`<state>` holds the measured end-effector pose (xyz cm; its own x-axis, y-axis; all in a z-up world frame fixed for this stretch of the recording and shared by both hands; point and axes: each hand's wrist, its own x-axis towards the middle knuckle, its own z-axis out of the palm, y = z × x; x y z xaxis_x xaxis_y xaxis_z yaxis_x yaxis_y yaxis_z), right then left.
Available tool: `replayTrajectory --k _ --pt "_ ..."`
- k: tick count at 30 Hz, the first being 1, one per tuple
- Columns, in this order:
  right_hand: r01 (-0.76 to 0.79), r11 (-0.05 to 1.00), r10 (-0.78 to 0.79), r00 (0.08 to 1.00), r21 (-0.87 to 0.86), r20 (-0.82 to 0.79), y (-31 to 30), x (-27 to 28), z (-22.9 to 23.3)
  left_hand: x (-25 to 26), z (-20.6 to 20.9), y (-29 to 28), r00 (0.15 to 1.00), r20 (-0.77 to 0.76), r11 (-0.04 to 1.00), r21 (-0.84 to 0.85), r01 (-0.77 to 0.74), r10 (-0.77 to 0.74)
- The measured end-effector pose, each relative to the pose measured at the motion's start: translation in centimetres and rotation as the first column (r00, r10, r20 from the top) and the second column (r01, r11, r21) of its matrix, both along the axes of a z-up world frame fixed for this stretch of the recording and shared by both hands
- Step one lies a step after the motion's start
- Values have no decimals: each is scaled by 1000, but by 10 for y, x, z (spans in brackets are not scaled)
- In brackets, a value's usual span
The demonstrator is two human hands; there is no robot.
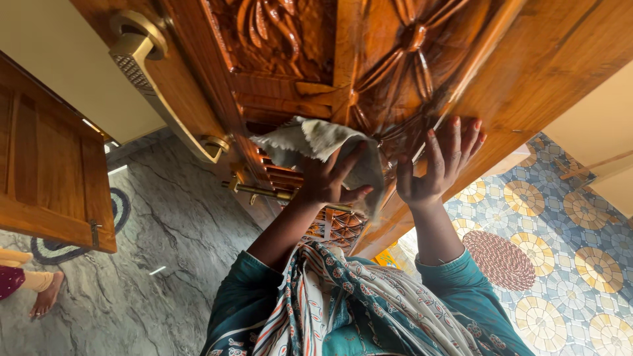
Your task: The person wipes the surface of a wooden door with a cloth. They clean the carved details, the handle, and the lock area systematically.
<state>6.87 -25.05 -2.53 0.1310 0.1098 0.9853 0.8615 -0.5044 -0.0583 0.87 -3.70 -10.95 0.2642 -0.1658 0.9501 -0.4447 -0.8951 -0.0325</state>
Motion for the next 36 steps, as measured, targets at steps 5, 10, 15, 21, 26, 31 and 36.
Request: replayTrajectory --k 5,10,15,21,26,31,36 --pt "-98 992 98 995 76 12 15 -9 7 12 55 -16 995 -69 996 -56 -74 70" --pt "-69 996 67 997 60 38 26 -9 19 18 108 -12 753 -497 903 228 -365 430" --pt "4 996 -12 997 93 77 40 -1 25 17 177 0 907 61 901 108 -421 417" --pt "97 993 -103 991 68 91 48 0 23 -17 261 30 725 -532 890 137 -435 437" --pt "92 993 -102 986 80 129 52 4 23 -29 258 59 743 -391 820 55 -570 543" --pt "109 991 -118 986 81 121 54 3 22 -16 194 83 821 -106 820 -67 -569 561" --pt "129 988 -137 984 80 114 56 3 20 -10 126 101 823 -121 815 -124 -567 554"
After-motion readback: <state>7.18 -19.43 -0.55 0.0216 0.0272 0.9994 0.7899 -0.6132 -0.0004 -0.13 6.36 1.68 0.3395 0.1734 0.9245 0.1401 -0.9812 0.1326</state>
